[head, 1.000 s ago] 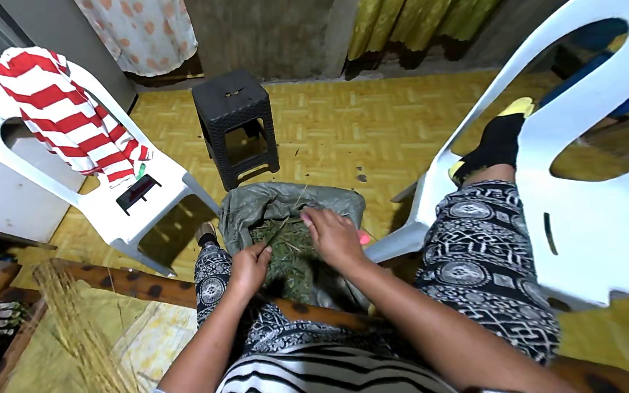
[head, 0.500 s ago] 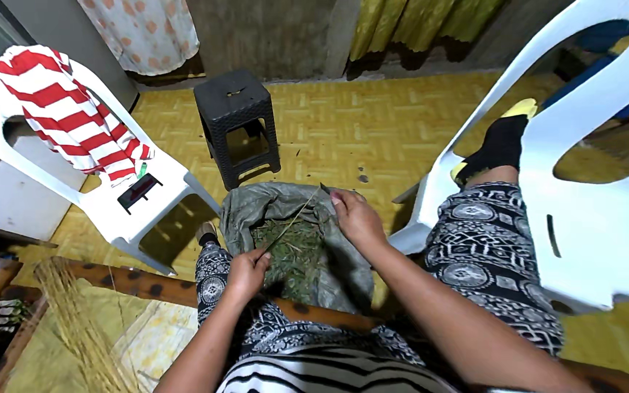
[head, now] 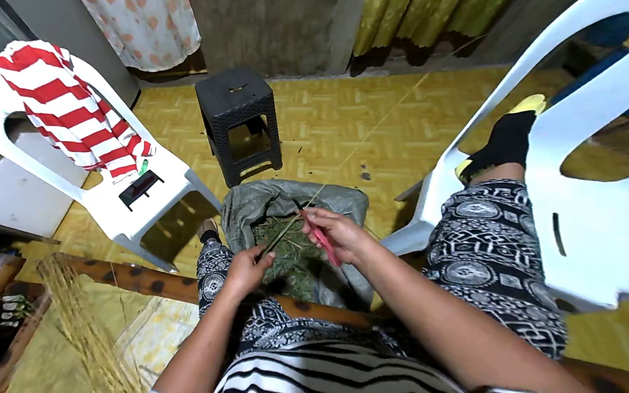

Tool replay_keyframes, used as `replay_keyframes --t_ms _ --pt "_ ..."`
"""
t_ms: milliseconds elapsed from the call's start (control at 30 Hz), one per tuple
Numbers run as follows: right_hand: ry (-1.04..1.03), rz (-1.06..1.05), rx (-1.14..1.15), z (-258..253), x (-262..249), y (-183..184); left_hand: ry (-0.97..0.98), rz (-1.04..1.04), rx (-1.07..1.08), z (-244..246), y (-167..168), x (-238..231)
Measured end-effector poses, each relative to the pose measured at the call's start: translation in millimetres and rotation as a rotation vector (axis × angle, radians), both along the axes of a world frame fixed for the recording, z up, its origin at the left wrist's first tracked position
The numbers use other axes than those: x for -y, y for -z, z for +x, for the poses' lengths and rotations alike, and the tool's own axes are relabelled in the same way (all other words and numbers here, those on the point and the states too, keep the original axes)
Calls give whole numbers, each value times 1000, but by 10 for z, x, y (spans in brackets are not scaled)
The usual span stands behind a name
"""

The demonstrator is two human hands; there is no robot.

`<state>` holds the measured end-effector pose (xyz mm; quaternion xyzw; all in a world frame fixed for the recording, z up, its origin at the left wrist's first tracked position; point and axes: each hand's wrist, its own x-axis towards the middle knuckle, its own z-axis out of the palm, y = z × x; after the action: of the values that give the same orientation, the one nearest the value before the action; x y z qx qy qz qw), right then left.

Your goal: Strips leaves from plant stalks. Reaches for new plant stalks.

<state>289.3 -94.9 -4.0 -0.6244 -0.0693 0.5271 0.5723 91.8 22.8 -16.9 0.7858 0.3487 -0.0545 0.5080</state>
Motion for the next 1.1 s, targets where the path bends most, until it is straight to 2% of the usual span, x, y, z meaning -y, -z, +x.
replay_keyframes --t_ms 67,133,267,367,533,833,1000,1100 --pt "-1 -22 81 13 8 17 6 0 -3 -59 1 -33" --pt "-75 -90 307 -23 20 27 -3 30 -12 -78 -1 -32" --pt "-403 -183 916 -178 112 89 -10 152 -124 -22 -6 30" --pt "-556 -187 1134 -429 162 155 -3 206 -185 44 29 75" --pt "-674 -178 1226 -616 173 261 -3 221 -218 143 -8 138" --pt "-579 -270 1393 -420 104 388 3 239 -199 163 24 150" --pt "-460 -411 1324 -60 104 334 2 235 -204 91 13 132" --pt "-391 -398 1288 -28 127 294 3 262 -208 73 52 128"
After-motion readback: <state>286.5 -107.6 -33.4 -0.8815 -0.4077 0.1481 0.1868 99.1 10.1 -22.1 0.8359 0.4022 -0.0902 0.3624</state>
